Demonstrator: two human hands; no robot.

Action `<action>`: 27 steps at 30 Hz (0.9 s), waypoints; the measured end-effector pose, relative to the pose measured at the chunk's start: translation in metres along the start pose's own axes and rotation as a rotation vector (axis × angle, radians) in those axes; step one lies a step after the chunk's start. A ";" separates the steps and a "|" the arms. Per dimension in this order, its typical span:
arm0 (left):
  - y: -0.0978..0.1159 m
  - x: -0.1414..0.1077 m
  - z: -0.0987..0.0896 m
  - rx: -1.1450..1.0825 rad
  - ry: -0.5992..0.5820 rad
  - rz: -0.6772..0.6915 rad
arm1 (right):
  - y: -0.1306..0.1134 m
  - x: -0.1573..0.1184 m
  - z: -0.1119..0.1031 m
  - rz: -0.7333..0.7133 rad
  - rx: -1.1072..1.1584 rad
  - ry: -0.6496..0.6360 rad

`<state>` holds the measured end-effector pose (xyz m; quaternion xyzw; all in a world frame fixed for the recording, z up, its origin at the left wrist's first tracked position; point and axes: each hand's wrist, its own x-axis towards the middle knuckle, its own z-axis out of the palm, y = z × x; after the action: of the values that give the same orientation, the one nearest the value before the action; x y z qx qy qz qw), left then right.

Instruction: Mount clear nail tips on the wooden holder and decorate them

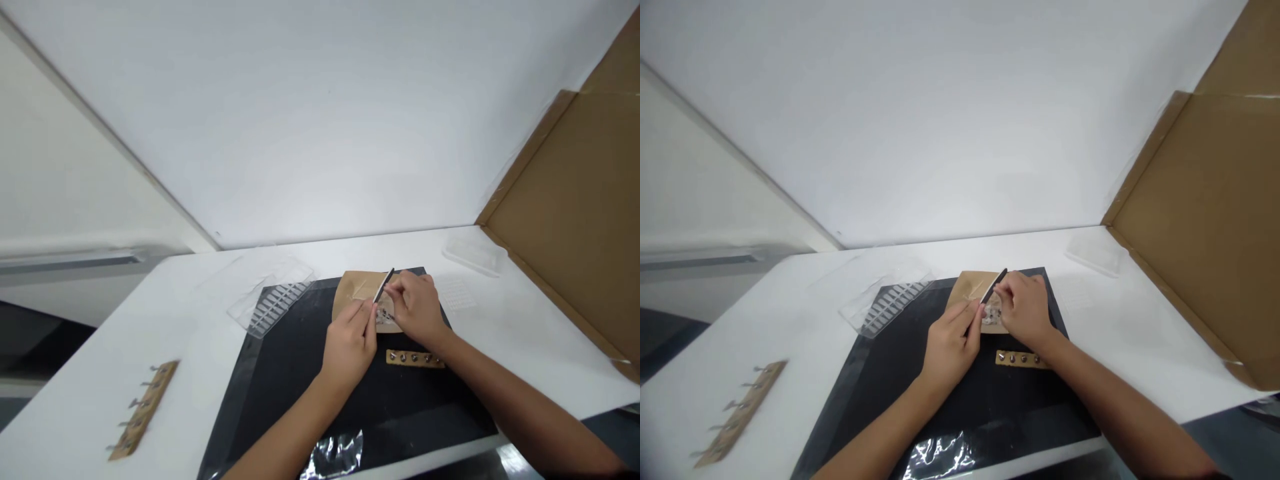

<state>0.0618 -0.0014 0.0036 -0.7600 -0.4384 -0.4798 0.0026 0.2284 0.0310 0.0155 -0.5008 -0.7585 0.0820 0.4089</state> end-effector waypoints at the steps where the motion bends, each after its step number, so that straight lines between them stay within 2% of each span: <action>1: 0.000 0.000 0.000 0.002 0.002 0.002 | 0.000 0.001 0.000 -0.006 0.008 -0.013; 4: 0.002 0.001 -0.001 -0.003 -0.001 0.005 | 0.001 0.002 0.000 -0.060 0.049 -0.084; 8: 0.002 0.002 -0.001 0.000 0.009 0.005 | 0.004 0.004 0.002 -0.014 0.013 -0.005; 11: 0.002 0.002 0.000 -0.007 0.016 -0.001 | 0.006 0.005 0.002 -0.057 0.053 -0.055; 15: 0.003 0.001 0.000 -0.016 0.005 -0.011 | 0.005 0.006 -0.001 -0.001 0.021 -0.008; 19: 0.002 0.001 -0.001 -0.022 0.005 -0.012 | 0.003 0.005 -0.001 -0.041 0.051 -0.079; 23: 0.002 0.001 -0.001 -0.018 0.017 0.006 | 0.003 0.004 0.001 0.007 0.030 0.005; 27: 0.001 0.001 -0.001 -0.006 0.004 -0.001 | -0.001 0.004 0.000 -0.027 0.050 -0.063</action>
<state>0.0619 -0.0020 0.0052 -0.7589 -0.4372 -0.4827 0.0011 0.2270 0.0336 0.0180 -0.4773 -0.7754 0.1114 0.3982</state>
